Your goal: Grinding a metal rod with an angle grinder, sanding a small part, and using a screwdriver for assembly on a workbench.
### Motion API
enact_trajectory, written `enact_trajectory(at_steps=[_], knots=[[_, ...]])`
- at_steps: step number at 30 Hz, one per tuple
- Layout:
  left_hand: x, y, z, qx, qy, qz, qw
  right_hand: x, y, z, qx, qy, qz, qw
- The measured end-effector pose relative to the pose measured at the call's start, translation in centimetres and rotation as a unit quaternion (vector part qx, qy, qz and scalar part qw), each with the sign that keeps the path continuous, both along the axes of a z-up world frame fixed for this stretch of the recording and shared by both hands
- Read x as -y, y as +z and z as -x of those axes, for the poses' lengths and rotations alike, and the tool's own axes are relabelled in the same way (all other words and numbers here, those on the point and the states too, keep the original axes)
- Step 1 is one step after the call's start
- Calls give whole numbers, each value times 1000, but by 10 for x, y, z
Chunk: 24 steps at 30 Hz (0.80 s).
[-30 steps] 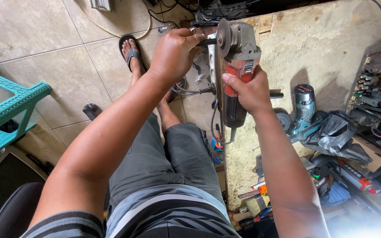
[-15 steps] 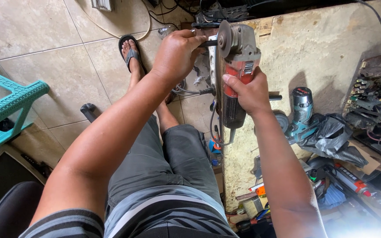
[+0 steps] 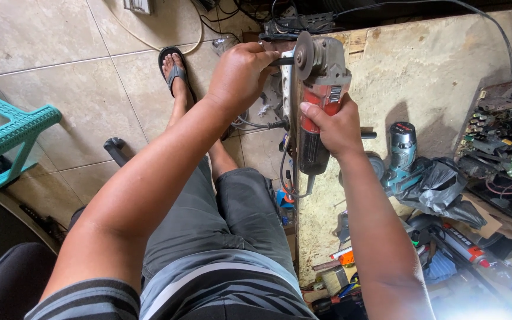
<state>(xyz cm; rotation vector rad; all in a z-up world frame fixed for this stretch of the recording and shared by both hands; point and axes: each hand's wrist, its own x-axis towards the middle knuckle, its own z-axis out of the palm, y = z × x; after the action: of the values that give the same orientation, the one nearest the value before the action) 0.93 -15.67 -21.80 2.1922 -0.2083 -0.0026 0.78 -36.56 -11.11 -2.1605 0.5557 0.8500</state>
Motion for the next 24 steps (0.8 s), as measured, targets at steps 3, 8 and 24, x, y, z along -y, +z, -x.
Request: enact_trajectory(at_steps=[3, 8, 24], knots=[[0, -1, 1, 6, 1, 0, 1000, 2, -4, 2, 13, -9, -12, 1000], [1, -2, 1, 1, 4, -4, 1000, 2, -4, 2, 17, -3, -10, 1000], [4, -3, 0, -24, 1, -22, 999, -3, 3, -1, 12, 5, 3, 1000]])
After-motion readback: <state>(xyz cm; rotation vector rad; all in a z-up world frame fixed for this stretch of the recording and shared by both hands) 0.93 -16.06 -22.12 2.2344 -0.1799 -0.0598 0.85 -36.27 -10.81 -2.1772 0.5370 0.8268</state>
